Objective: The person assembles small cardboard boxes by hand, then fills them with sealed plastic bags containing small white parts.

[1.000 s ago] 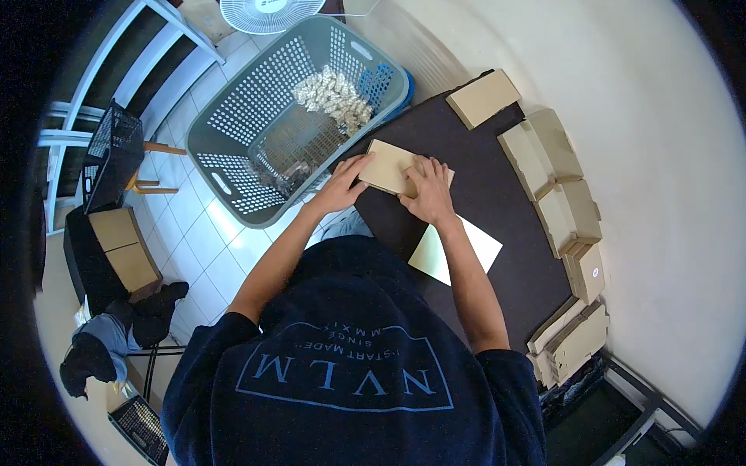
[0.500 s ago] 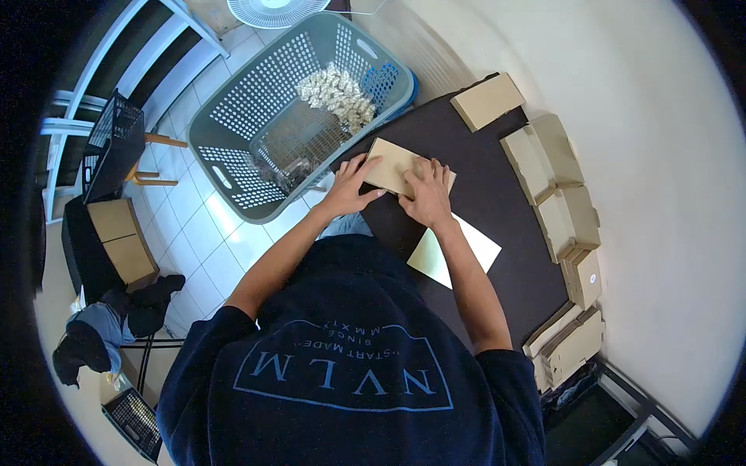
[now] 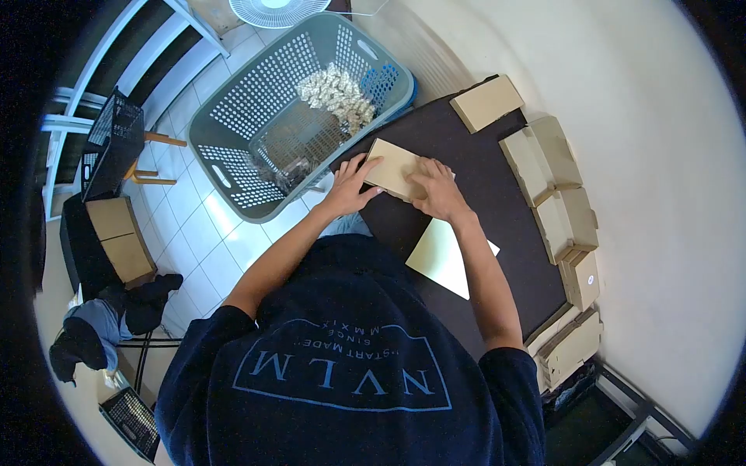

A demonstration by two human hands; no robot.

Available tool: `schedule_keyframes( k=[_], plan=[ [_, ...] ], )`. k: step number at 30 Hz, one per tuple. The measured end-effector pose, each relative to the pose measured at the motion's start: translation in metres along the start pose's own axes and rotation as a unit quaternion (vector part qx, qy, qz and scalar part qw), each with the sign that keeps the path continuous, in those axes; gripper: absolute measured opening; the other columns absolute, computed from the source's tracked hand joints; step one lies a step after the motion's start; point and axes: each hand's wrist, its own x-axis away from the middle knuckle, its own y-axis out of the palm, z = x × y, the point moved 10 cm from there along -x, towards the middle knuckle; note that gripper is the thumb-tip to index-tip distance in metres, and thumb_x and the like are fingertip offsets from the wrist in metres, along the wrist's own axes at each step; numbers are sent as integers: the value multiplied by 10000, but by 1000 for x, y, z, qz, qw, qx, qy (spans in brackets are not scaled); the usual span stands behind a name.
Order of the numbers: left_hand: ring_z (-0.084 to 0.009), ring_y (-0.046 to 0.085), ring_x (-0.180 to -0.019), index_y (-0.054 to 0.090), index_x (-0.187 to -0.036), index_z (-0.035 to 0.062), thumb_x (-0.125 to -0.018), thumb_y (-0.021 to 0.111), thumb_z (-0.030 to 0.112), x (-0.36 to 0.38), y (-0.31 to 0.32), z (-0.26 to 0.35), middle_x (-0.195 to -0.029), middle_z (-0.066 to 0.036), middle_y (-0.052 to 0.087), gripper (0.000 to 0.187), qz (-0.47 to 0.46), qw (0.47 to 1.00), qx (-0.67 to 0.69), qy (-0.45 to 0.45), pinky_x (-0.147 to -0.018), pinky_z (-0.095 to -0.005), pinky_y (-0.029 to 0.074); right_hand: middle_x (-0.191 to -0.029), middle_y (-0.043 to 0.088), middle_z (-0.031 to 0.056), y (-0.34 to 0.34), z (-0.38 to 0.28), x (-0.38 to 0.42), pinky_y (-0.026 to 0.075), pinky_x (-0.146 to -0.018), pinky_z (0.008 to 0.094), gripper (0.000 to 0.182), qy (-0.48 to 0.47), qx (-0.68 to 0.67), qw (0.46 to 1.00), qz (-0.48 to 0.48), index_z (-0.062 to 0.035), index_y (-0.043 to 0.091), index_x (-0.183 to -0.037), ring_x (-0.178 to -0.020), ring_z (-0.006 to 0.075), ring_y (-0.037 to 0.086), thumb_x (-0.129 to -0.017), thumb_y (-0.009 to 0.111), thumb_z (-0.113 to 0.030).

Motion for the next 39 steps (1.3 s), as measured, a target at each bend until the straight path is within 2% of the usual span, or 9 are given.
schedule_keyframes(
  k=[17, 25, 32, 38, 39],
  plan=[
    [-379, 369, -1206, 375, -1450, 260, -850, 677, 303, 1, 0, -2, -1445, -173, 329, 674, -1, 1000, -11, -2, -1032, -489, 300, -1398, 399, 163, 5, -10, 3, 239, -1125, 589, 576, 11, 45, 999, 22, -124, 589, -1165, -1348, 464, 301, -629, 796, -160],
    [-375, 367, -1197, 395, -1446, 241, -816, 703, 414, 0, 0, -1, -1443, -178, 329, 722, 12, 1000, -9, 8, -1022, -482, 305, -1443, 354, 164, 8, -8, 4, 203, -1146, 585, 523, 6, 33, 999, 7, -126, 587, -1175, -1370, 473, 254, -684, 769, -149],
    [-378, 361, -1215, 392, -1450, 245, -815, 699, 427, 0, 0, -2, -1455, -178, 318, 728, 5, 1000, -12, 4, -1035, -490, 298, -1442, 348, 169, 9, -12, 5, 204, -1145, 586, 491, -6, 70, 998, -5, -124, 594, -1172, -1371, 472, 251, -711, 759, -153],
    [-384, 356, -1229, 369, -1460, 227, -814, 699, 424, 0, 2, -5, -1454, -183, 317, 751, -10, 1000, -5, 0, -1043, -497, 293, -1434, 362, 188, 2, 0, 4, 203, -1132, 602, 481, -23, 0, 999, 34, -131, 592, -1180, -1381, 451, 263, -739, 766, -211],
    [-390, 379, -1216, 374, -1451, 210, -819, 694, 416, -2, -1, -7, -1433, -190, 346, 738, 11, 1000, 17, 7, -1041, -490, 306, -1444, 356, 189, 6, 8, 3, 202, -1129, 608, 493, 12, 12, 999, 37, -137, 585, -1191, -1384, 445, 265, -745, 768, -238]
  ],
)
